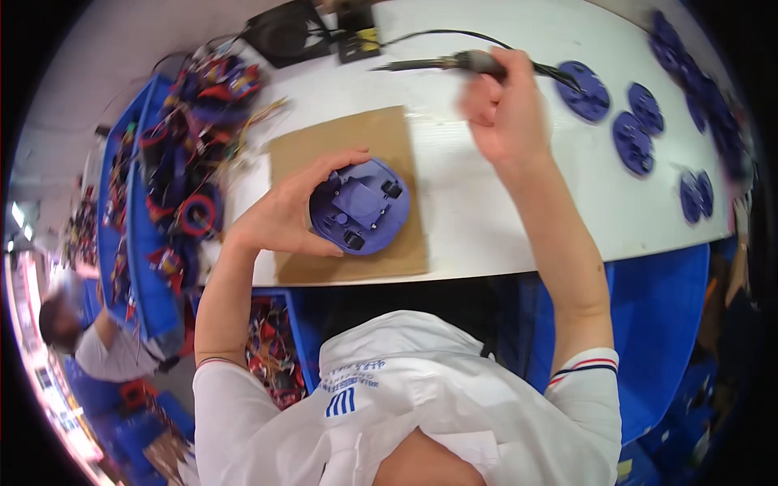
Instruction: Soldering electrical wires onto small blue plastic components at a factory workbench.
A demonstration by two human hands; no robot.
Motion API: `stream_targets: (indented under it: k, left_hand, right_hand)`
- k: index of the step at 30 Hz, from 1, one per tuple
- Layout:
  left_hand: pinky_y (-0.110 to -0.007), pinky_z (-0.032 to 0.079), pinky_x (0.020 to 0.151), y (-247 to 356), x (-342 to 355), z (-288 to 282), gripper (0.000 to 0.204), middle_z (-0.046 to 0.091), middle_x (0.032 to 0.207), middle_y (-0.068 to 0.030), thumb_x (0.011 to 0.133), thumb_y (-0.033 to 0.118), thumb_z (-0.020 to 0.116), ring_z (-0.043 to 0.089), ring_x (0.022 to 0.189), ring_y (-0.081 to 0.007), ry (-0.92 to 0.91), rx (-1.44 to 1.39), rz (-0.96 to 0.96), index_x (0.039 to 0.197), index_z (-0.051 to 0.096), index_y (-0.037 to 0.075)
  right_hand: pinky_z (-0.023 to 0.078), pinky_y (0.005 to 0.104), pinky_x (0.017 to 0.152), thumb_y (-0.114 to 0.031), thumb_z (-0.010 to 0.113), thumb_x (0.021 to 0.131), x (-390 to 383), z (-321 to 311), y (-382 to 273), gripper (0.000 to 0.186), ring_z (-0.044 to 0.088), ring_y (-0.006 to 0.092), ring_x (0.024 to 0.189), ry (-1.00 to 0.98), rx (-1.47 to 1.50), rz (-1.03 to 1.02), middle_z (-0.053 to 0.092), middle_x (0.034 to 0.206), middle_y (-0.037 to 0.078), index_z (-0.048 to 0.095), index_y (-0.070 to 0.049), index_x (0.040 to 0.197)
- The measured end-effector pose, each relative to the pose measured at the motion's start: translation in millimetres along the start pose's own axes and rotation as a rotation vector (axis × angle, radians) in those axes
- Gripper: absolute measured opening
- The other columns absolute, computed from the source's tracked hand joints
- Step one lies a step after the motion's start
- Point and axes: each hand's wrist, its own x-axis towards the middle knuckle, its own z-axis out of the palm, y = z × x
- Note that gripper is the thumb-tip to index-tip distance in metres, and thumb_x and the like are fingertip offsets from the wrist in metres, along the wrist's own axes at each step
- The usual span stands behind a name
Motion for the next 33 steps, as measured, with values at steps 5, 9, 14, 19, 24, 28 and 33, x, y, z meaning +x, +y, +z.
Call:
stream_targets:
  k: [5, 9, 14, 19, 24, 28, 33]
  left_hand:
    - [-0.052, 0.022, 0.106, 11.4, -47.4, 15.6, 0.104, 0.035, 0.139, -0.0219, 0.053, 0.034, 0.078, 0.036, 0.127, -0.0343, 0.333, 0.138, -0.182, 0.140, 0.030, 0.005]
    - [-0.051, 0.024, 0.103, 23.5, -49.0, 77.0, 0.108, 0.034, 0.137, -0.0241, 0.051, 0.032, 0.079, 0.037, 0.124, -0.0355, 0.518, 0.428, -0.530, 0.141, 0.027, 0.004]
    - [-0.046, 0.025, 0.101, 23.6, -40.9, 83.4, 0.107, 0.039, 0.133, -0.0203, 0.050, 0.032, 0.081, 0.040, 0.121, -0.0329, 0.606, 0.306, -0.535, 0.140, 0.031, 0.005]
    - [-0.045, 0.026, 0.099, 10.5, -53.2, 40.0, 0.104, 0.039, 0.134, -0.0154, 0.052, 0.032, 0.082, 0.040, 0.118, -0.0297, 0.502, 0.262, -0.150, 0.140, 0.032, 0.008]
    - [-0.038, 0.033, 0.091, -9.2, -65.1, 39.9, 0.069, 0.053, 0.118, -0.0102, 0.062, 0.020, 0.077, 0.050, 0.100, -0.0269, 0.477, 0.343, -0.188, 0.124, 0.052, 0.007]
    - [-0.030, 0.040, 0.077, -23.7, -152.1, 40.3, 0.028, 0.064, 0.092, -0.0059, 0.073, 0.009, 0.069, 0.054, 0.078, -0.0212, 1.021, 0.212, -0.146, 0.100, 0.065, 0.005]
    - [-0.029, 0.044, 0.060, -49.3, -328.7, 47.8, 0.020, 0.066, 0.075, -0.0069, 0.086, 0.019, 0.059, 0.054, 0.062, -0.0178, 1.730, 0.304, -1.035, 0.084, 0.066, 0.000]
  right_hand:
    - [0.019, 0.0183, 0.037, -0.021, 0.049, 0.089, -1.9, -8.6, 24.2, 0.022, 0.022, 0.0025, 0.037, -0.010, -0.080, 0.031, 0.035, 0.048, -0.006, 0.057, -0.002, 0.082]
    - [0.018, 0.0181, 0.037, -0.021, 0.048, 0.090, -4.6, -16.8, 42.3, 0.022, 0.022, 0.0026, 0.037, 0.064, -0.192, 0.036, 0.035, 0.048, -0.006, 0.058, -0.002, 0.084]
    - [0.019, 0.0178, 0.036, -0.021, 0.048, 0.090, -7.3, -25.2, 44.5, 0.023, 0.022, 0.0026, 0.037, 0.084, -0.179, 0.101, 0.034, 0.048, -0.006, 0.058, 0.000, 0.086]
    - [0.019, 0.0175, 0.036, -0.019, 0.048, 0.090, -5.2, -27.1, 42.6, 0.022, 0.022, 0.0023, 0.036, 0.113, -0.128, 0.093, 0.034, 0.046, -0.007, 0.056, 0.001, 0.086]
    - [0.019, 0.0187, 0.036, -0.017, 0.051, 0.089, 5.1, -48.6, 39.3, 0.018, 0.022, 0.0037, 0.036, 0.071, -0.127, 0.114, 0.033, 0.046, -0.007, 0.053, -0.001, 0.082]
    - [0.022, 0.0202, 0.038, -0.016, 0.047, 0.092, 19.6, -70.0, 29.1, 0.019, 0.022, 0.0043, 0.035, -0.027, -0.157, 0.160, 0.031, 0.045, -0.008, 0.048, -0.004, 0.078]
    - [0.021, 0.0190, 0.038, -0.011, 0.046, 0.093, 30.6, -80.2, 18.2, 0.015, 0.024, 0.0033, 0.037, -0.143, -0.135, 0.270, 0.032, 0.047, -0.006, 0.047, 0.003, 0.088]
